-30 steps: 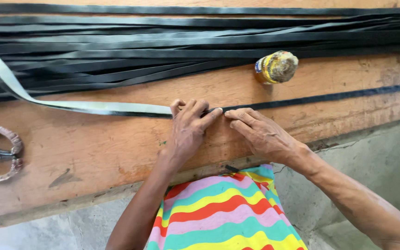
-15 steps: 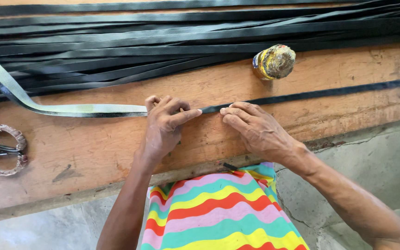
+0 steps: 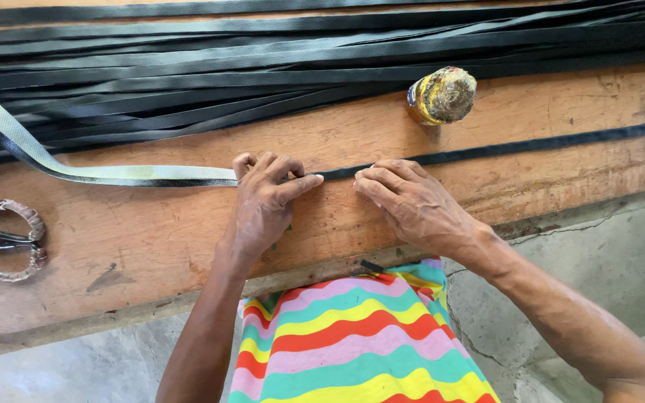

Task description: The person applies glue to black rubber straps using a small bottle, then presses a white fabric strap onto the glued area. The person repeats this process for multiple straps, aligning and smoothing them on a wooden workbench.

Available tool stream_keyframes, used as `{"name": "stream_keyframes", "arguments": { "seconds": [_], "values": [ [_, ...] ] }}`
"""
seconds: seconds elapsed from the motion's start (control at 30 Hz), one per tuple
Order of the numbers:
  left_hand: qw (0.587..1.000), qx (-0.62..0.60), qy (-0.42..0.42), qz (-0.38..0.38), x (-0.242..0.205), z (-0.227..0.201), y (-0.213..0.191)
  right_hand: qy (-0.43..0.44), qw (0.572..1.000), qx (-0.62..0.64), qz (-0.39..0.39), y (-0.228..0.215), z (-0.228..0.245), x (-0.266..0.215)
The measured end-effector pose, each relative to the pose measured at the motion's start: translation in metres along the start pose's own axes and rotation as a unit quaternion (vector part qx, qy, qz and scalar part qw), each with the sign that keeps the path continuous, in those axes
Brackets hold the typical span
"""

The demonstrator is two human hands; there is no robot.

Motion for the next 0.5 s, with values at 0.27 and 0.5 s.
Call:
{"name": "stream_keyframes", "arguments": {
  "seconds": [0.27, 0.5],
  "values": [
    [0.999, 0.030, 0.034, -0.010, -0.002, -0.008, -0.006, -0.047, 0.995, -0.080, 0.035, 0.013, 0.025, 0.017],
    [0.999, -0.007, -0.001, -0.033, -0.010, 0.007, -0.018, -0.047, 0.994, -0.069, 0.064, 0.014, 0.036, 0.027]
  ]
}}
Point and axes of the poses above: each hand's wrist, its own x-axis towards the middle knuckle, its own y-axis out of the palm, z = x × y, the point moved 6 cm from there along x, towards the middle knuckle, and after that the axes turned 6 degrees about y, right-handed, at the moved point
